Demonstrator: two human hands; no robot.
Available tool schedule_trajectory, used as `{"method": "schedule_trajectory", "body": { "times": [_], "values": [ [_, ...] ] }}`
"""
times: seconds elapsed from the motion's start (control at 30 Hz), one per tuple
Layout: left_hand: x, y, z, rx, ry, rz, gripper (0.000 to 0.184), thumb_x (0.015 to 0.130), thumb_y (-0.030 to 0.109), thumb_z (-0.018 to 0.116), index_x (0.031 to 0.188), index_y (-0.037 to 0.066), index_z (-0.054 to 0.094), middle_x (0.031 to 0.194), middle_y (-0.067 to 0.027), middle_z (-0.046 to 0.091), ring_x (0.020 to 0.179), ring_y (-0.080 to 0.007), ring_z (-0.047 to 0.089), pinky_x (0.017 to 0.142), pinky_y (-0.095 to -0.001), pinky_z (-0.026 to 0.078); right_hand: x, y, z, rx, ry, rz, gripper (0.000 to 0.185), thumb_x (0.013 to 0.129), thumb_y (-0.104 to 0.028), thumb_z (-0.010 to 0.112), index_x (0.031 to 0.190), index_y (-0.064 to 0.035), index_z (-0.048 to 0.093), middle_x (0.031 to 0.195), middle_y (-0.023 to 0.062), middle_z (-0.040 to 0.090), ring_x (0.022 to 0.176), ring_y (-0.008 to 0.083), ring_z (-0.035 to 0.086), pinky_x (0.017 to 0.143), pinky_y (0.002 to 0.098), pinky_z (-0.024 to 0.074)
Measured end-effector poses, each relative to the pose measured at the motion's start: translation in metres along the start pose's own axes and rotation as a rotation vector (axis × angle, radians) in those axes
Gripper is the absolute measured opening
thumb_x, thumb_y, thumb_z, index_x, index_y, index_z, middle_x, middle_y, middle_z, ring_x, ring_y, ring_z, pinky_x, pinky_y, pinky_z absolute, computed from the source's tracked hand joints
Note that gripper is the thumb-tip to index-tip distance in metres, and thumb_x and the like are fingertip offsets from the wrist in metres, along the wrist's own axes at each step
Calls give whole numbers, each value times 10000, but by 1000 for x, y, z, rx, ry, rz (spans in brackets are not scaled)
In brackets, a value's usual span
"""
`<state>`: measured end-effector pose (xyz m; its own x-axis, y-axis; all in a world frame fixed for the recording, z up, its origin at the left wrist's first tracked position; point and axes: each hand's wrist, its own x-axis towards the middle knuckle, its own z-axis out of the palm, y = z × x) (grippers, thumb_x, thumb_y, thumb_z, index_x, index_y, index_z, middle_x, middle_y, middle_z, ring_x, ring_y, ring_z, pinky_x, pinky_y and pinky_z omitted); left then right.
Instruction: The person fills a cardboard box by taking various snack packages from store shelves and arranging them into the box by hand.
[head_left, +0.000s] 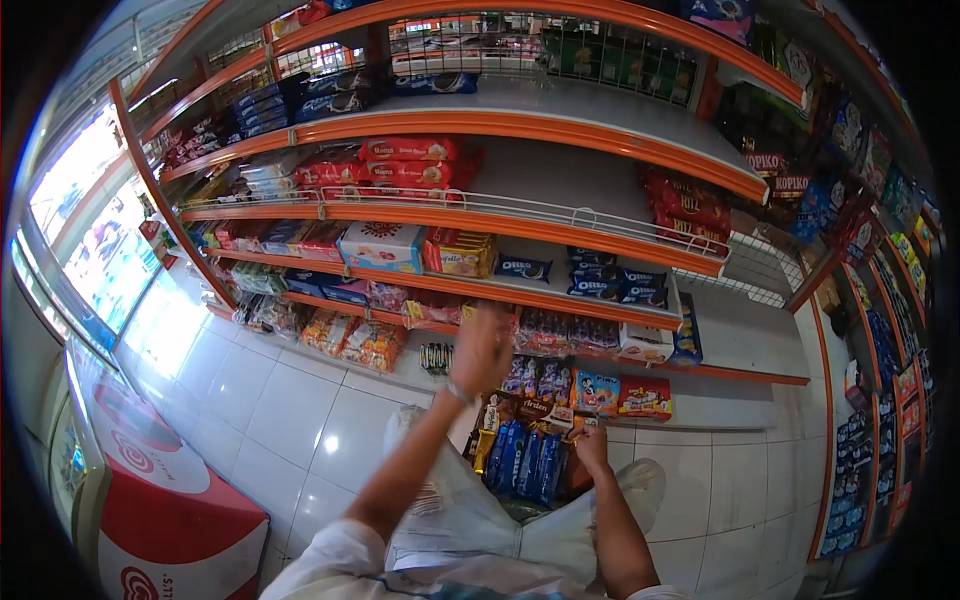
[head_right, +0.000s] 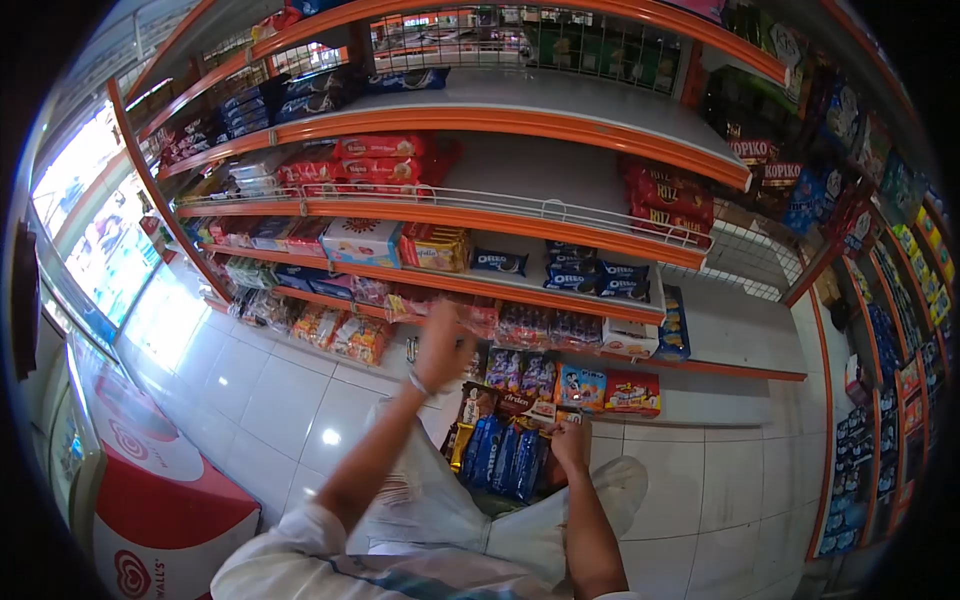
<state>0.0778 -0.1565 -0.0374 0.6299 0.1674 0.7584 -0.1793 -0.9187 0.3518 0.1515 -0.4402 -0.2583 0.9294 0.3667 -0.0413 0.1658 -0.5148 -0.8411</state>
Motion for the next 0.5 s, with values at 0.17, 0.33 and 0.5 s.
{"method": "schedule_trajectory", "body": {
  "times": [0.17, 0.33, 0.5],
  "values": [
    [229, -15, -106, 169, 401, 230, 169, 798, 60, 543, 961, 18, 527, 928, -186, 532, 907, -371, 523, 835, -450, 426, -9, -38, -9, -105, -33, -73, 228, 699, 61, 461, 611, -29, 651, 578, 97, 594, 556, 171, 556, 553, 320, 433],
    [372, -71, -126, 584, 194, 214, 326, 795, 46, 511, 1119, 75, 540, 1096, -151, 544, 1096, -328, 493, 910, -443, 426, 6, 5, -6, -34, 13, -20, 185, 698, 19, 492, 655, -41, 662, 650, 119, 630, 630, 224, 600, 606, 344, 464],
    [406, -110, -104, 1029, -460, 13, 708, 739, 114, 614, 1388, 153, 332, 1304, -138, 483, 1282, -293, 401, 999, -450, 389, 27, 56, 0, 18, 43, 132, 166, 708, -19, 528, 769, -46, 681, 848, 180, 662, 803, 311, 636, 744, 384, 491]
  ]
}}
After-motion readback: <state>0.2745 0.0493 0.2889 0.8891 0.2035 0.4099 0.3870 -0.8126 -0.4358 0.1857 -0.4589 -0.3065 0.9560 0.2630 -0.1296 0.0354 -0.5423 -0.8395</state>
